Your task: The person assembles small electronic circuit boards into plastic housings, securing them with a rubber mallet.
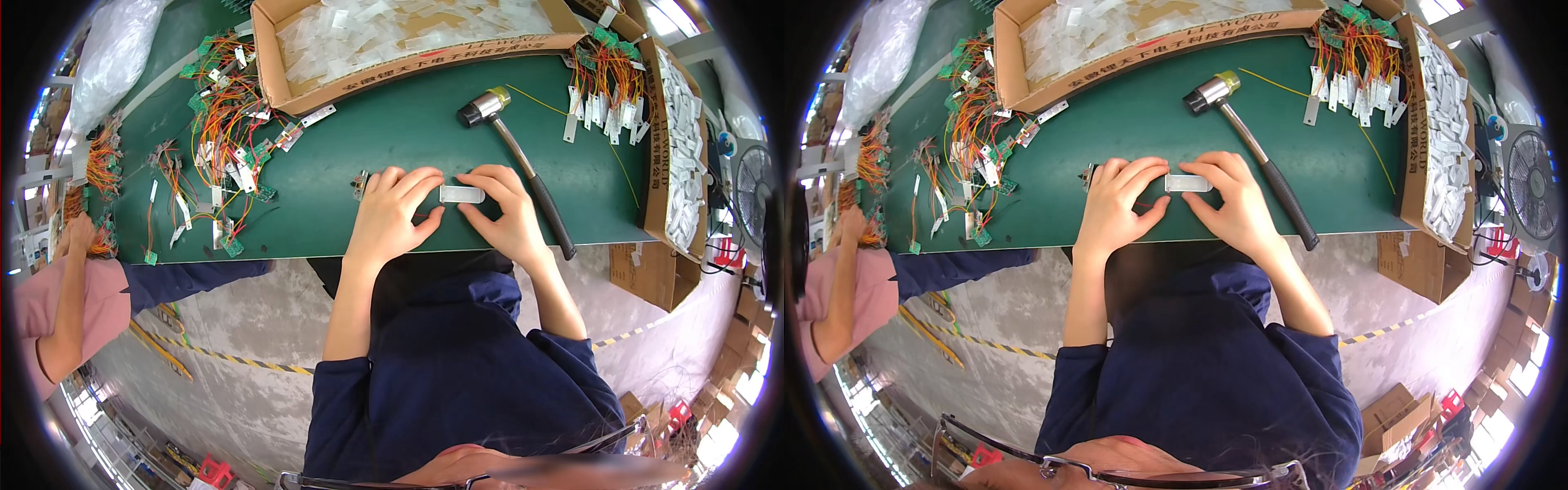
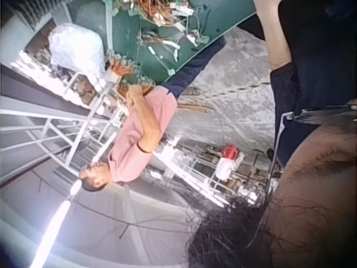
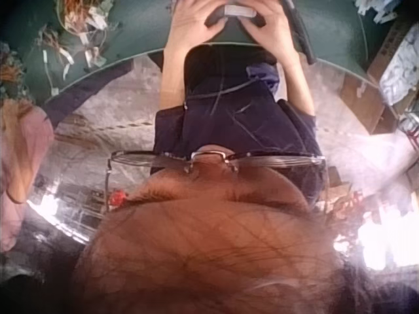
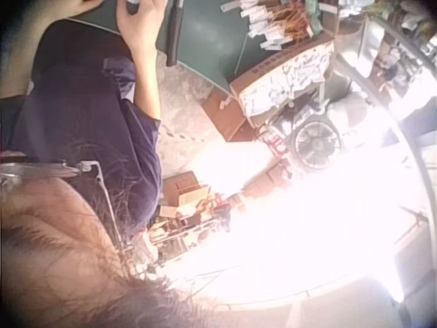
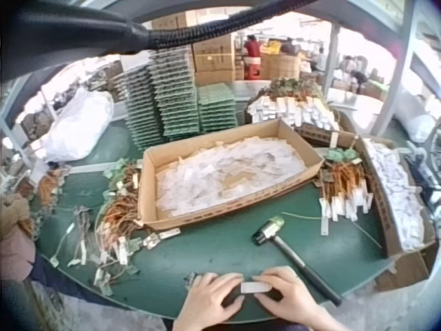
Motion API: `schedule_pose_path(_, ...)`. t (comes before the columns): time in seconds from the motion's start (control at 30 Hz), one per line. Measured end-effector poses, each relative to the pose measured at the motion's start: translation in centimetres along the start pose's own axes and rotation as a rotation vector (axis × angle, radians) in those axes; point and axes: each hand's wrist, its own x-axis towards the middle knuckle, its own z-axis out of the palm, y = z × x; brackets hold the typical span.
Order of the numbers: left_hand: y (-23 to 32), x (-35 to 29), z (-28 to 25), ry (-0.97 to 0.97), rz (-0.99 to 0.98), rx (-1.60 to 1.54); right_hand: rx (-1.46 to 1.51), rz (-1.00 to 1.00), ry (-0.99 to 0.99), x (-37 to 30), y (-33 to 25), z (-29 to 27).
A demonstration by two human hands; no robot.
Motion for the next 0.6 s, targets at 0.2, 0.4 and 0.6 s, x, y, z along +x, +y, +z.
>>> schedule_pose_path(0.2,-0.4,-0.3,-0.1,0.008,-0.009,0.003,-0.496,0.059,0.311,-4.3,0.5,-4.4)
schedule_pose_path(0.4,-0.3,-0.3,0.1,0.017,0.029,0.019,-0.608,0.226,0.148,-6.7,2.0,-4.8)
schedule_pose_path(0.6,-0.2,-0.2,0.2,0.020,0.035,0.010,-0.471,0.384,0.083,-6.3,-0.1,-6.3)
